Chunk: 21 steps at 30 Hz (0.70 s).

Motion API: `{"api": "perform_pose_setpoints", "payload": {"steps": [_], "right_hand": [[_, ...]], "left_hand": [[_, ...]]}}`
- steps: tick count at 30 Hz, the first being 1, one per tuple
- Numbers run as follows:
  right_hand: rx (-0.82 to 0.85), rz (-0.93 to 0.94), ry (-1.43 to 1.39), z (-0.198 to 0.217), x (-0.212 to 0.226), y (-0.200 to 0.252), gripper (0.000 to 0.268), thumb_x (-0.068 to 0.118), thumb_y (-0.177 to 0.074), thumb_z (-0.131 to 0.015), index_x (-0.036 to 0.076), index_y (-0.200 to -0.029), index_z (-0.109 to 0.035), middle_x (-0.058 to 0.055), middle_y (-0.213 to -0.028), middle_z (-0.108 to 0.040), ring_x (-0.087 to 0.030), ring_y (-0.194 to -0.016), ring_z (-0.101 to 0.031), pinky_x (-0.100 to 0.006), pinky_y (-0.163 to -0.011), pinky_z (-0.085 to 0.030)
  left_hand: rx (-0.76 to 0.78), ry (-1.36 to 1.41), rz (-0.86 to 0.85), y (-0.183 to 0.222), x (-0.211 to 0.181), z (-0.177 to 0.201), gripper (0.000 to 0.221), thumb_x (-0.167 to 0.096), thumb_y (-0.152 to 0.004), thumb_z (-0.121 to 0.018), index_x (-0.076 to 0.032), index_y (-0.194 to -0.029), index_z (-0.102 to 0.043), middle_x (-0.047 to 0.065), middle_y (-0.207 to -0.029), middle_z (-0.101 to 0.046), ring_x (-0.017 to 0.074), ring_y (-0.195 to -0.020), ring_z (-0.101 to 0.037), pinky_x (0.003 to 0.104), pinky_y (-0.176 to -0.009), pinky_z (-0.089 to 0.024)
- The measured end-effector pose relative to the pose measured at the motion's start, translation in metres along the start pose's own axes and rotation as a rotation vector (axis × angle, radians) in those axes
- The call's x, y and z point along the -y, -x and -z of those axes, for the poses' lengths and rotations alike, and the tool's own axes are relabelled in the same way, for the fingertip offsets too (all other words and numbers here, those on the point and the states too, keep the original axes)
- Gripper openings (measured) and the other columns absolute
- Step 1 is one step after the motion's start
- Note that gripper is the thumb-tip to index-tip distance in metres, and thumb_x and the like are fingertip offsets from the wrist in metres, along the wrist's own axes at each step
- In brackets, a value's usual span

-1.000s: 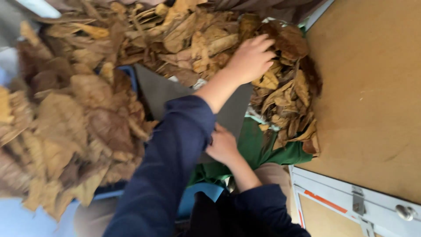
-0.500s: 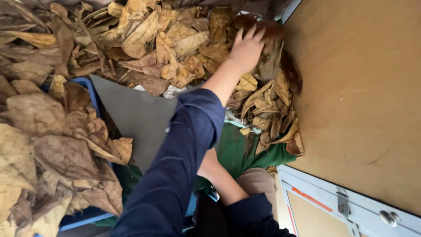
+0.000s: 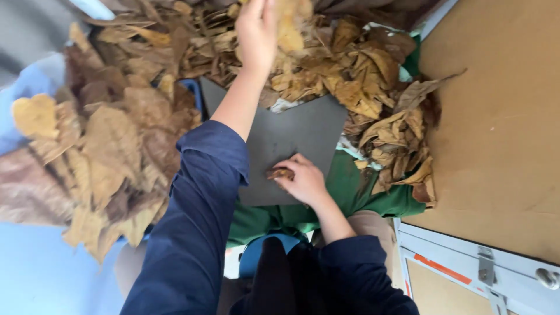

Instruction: Picking up dried leaves from a pile and smoothing them out by hand on a flat surface.

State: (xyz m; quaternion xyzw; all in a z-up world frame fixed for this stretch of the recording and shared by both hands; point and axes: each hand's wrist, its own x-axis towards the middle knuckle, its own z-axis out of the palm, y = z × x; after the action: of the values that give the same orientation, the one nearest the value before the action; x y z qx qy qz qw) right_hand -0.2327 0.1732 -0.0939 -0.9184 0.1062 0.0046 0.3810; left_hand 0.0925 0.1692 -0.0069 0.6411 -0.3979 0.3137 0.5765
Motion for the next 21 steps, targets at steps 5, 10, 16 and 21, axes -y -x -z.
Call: {"api": "perform_pose_setpoints", "payload": {"steps": [5,10,16,21], "right_hand": [[0.109,-0.070,0.007,0.003,0.005,0.002,0.032,0.041,-0.090,-0.067,0.033,-0.120,-0.075,0.004,-0.115,-0.058,-0.025,-0.106,-0.065,-0.046,-0.082,-0.055],[0.151,-0.094,-0.002,0.012,0.012,0.006,0.032,0.040,-0.092,-0.065,0.033,-0.122,-0.074,0.003,-0.114,-0.056,-0.026,-0.111,-0.063,-0.047,-0.090,-0.053],[0.145,-0.083,-0.006,0.008,0.007,0.005,0.030,0.040,-0.091,-0.067,0.034,-0.120,-0.074,0.004,-0.113,-0.057,-0.026,-0.111,-0.063,-0.047,-0.087,-0.053],[0.151,-0.069,-0.005,0.006,0.005,0.003,0.030,0.040,-0.093,-0.066,0.035,-0.122,-0.073,0.003,-0.113,-0.056,-0.027,-0.112,-0.062,-0.048,-0.089,-0.052]], "left_hand": [[0.126,-0.263,0.640,0.022,0.010,0.078,0.067,-0.014,-0.109,-0.069,-0.031,-0.160,-0.030,0.005,-0.071,-0.061,0.0117,-0.052,-0.039,0.033,-0.055,-0.036],[0.538,-0.392,0.813,-0.003,-0.021,0.123,0.052,-0.039,-0.107,-0.054,-0.020,-0.150,-0.030,0.019,-0.148,-0.057,0.0193,-0.090,-0.057,0.040,-0.085,-0.050],[0.370,-0.709,0.689,0.019,0.030,0.174,0.012,-0.029,-0.106,-0.065,-0.022,-0.115,-0.069,0.014,-0.150,-0.029,0.0401,-0.140,-0.025,0.064,-0.121,-0.019],[0.260,-0.886,0.187,0.018,-0.052,0.139,0.021,-0.001,-0.102,-0.077,-0.010,-0.092,-0.061,0.015,-0.163,-0.031,0.0457,-0.152,-0.026,0.073,-0.124,-0.024]]}}
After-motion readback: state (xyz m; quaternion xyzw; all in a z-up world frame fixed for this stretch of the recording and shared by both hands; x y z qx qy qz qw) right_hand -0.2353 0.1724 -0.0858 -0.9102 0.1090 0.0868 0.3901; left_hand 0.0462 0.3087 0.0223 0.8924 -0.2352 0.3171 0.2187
